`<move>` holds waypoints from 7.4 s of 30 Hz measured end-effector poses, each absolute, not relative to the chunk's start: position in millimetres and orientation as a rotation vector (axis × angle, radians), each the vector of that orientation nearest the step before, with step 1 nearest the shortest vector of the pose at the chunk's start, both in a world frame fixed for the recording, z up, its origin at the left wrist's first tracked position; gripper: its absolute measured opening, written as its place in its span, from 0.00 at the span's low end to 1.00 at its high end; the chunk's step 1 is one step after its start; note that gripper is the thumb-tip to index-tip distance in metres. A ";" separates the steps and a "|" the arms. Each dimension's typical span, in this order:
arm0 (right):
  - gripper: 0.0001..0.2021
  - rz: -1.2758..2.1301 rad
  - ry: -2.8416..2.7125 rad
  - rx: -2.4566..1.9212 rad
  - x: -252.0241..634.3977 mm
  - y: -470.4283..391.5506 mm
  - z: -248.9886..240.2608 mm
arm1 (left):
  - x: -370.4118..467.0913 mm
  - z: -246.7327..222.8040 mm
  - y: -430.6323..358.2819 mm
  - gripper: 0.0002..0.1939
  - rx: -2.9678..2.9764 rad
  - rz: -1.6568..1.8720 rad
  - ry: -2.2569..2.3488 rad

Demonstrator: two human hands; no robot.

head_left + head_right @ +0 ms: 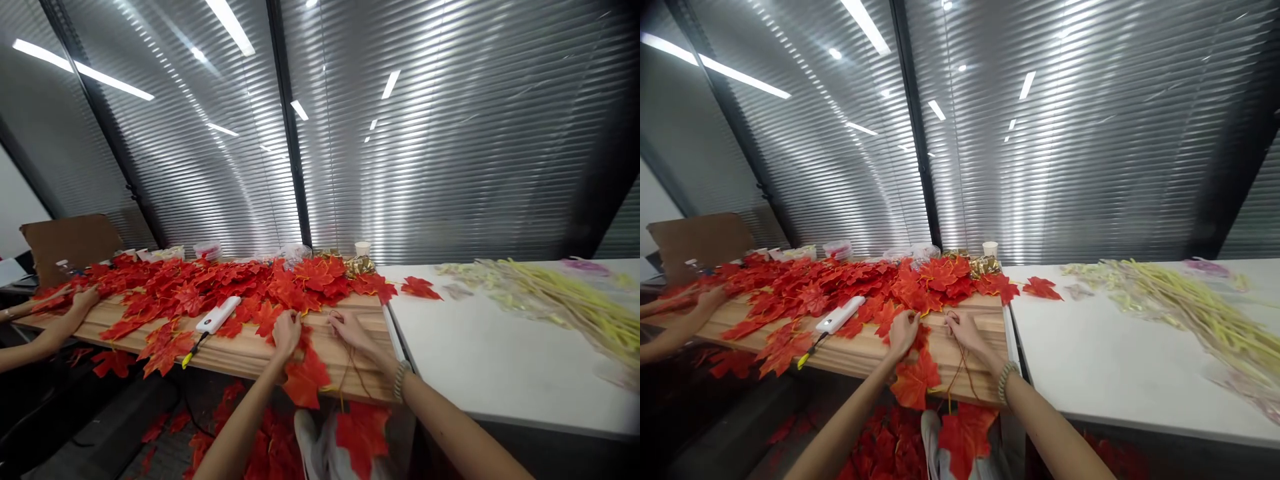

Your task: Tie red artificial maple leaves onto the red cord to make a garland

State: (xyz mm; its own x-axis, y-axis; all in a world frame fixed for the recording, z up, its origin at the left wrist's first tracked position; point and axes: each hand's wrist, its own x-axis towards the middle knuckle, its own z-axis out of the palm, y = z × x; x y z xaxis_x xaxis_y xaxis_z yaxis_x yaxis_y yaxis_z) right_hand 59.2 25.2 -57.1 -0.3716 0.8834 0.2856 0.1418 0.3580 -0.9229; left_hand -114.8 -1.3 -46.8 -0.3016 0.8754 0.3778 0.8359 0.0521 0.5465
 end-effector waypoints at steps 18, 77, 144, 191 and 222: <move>0.14 0.742 -1.717 -0.856 84.8 93.1 -77.5 | -52.0 -67.6 95.7 0.14 1.845 1.421 1.132; 0.10 0.491 -1.884 -0.987 99.8 91.3 -69.7 | -45.2 -71.4 92.8 0.15 1.700 1.276 1.031; 0.10 0.544 -1.849 -0.979 101.0 89.2 -65.5 | -44.8 -70.6 92.6 0.16 1.632 1.259 0.979; 0.11 0.490 -1.916 -0.890 99.7 87.9 -68.6 | -44.8 -57.1 85.9 0.22 1.166 1.140 0.844; 0.09 0.450 -1.854 -0.921 100.6 86.2 -68.4 | -44.1 -56.0 83.9 0.19 1.123 1.188 0.844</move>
